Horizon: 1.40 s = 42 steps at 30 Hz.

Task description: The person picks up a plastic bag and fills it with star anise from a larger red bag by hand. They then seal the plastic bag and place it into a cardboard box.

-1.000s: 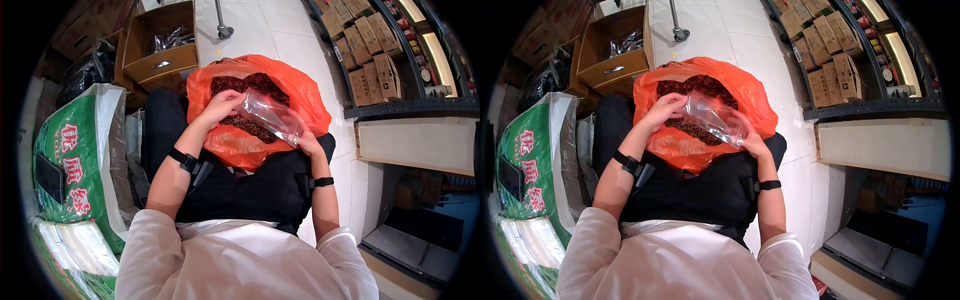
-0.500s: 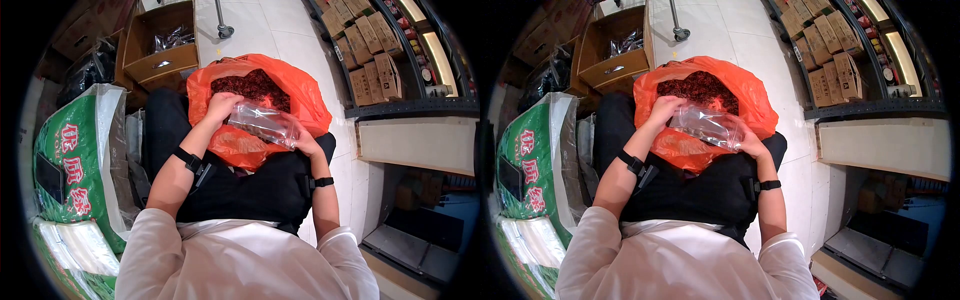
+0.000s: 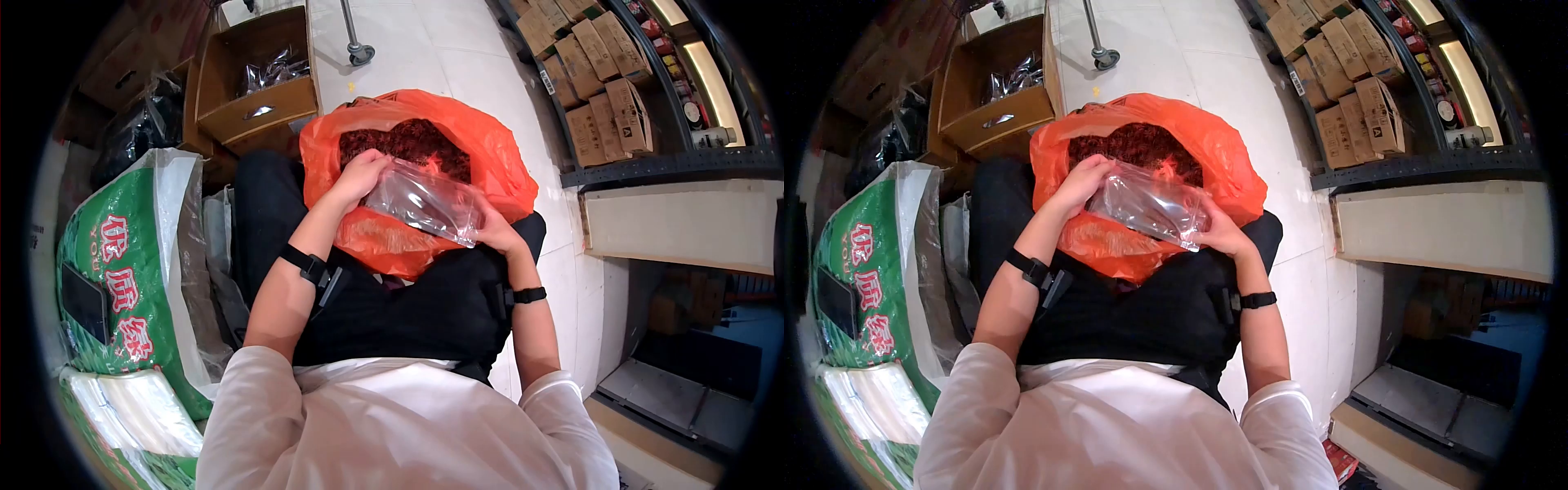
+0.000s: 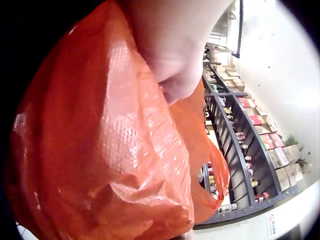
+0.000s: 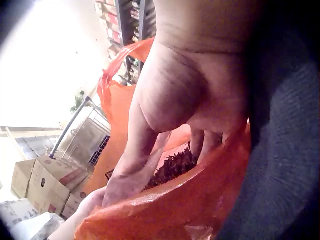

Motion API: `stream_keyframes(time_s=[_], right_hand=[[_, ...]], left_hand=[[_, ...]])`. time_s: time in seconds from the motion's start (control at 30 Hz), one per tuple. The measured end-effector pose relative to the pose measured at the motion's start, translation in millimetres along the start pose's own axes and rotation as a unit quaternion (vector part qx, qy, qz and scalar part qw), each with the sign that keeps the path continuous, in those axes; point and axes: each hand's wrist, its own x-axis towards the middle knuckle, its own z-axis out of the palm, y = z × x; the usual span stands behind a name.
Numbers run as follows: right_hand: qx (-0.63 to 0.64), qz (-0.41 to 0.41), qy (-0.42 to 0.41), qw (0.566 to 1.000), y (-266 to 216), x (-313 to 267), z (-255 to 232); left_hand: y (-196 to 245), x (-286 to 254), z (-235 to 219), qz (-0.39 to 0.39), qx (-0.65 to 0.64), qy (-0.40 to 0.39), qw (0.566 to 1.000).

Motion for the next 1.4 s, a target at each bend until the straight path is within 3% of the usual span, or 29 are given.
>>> stream_keyframes(time_s=[0.23,0.3,0.4,0.57,0.63,0.7,0.77,0.83,0.93,1.03,1.23,1.33,1.37,1.4], right_hand=[[-0.061,-0.015,0.012,0.998,-48.4,-3.7,-4.9],[-0.002,0.072,0.038,0.997,-62.0,-8.0,-7.4],[-0.045,0.036,0.042,0.997,-69.0,-7.4,-15.3],[-0.110,0.014,0.062,0.992,-79.5,-7.3,-25.0],[-0.104,0.008,0.064,0.993,-72.9,-7.8,-31.8],[0.003,0.054,0.064,0.996,-67.6,-8.2,-37.3],[0.029,0.044,0.057,0.997,-66.9,-9.7,-37.1],[-0.058,0.089,0.034,0.994,-64.7,-12.3,-41.4],[-0.033,0.120,0.010,0.992,-67.9,-13.5,-42.7],[-0.070,0.076,0.014,0.995,-63.5,-12.9,-43.5],[-0.074,0.085,-0.006,0.994,-69.2,-9.4,-47.9],[-0.083,0.116,-0.013,0.990,-90.0,-12.1,-44.1],[-0.083,0.116,-0.012,0.990,-94.7,-12.3,-40.7],[-0.146,0.098,0.003,0.984,-98.4,-11.7,-35.4]], left_hand=[[26.0,-19.3,7.1,-0.027,-0.086,-0.018,0.996],[33.6,-25.7,6.7,-0.037,-0.094,-0.024,0.995],[37.3,-30.1,5.0,-0.053,-0.132,-0.077,0.987],[33.9,-28.0,3.2,0.005,-0.201,-0.126,0.971],[29.6,-26.4,3.5,0.007,-0.187,-0.146,0.971],[25.2,-25.9,4.6,0.009,-0.173,-0.166,0.971],[22.0,-25.4,6.5,-0.002,-0.166,-0.183,0.969],[21.0,-25.2,6.5,-0.001,-0.152,-0.179,0.972],[17.8,-24.4,7.8,-0.008,-0.158,-0.169,0.973],[12.7,-20.4,9.1,-0.025,-0.151,-0.163,0.975],[21.7,-23.6,3.1,-0.044,-0.140,-0.179,0.973],[25.8,-28.9,4.8,-0.068,-0.043,-0.115,0.990],[24.2,-31.1,5.9,0.067,0.115,-0.073,0.988],[24.8,-33.2,7.3,0.199,0.268,-0.029,0.942]])
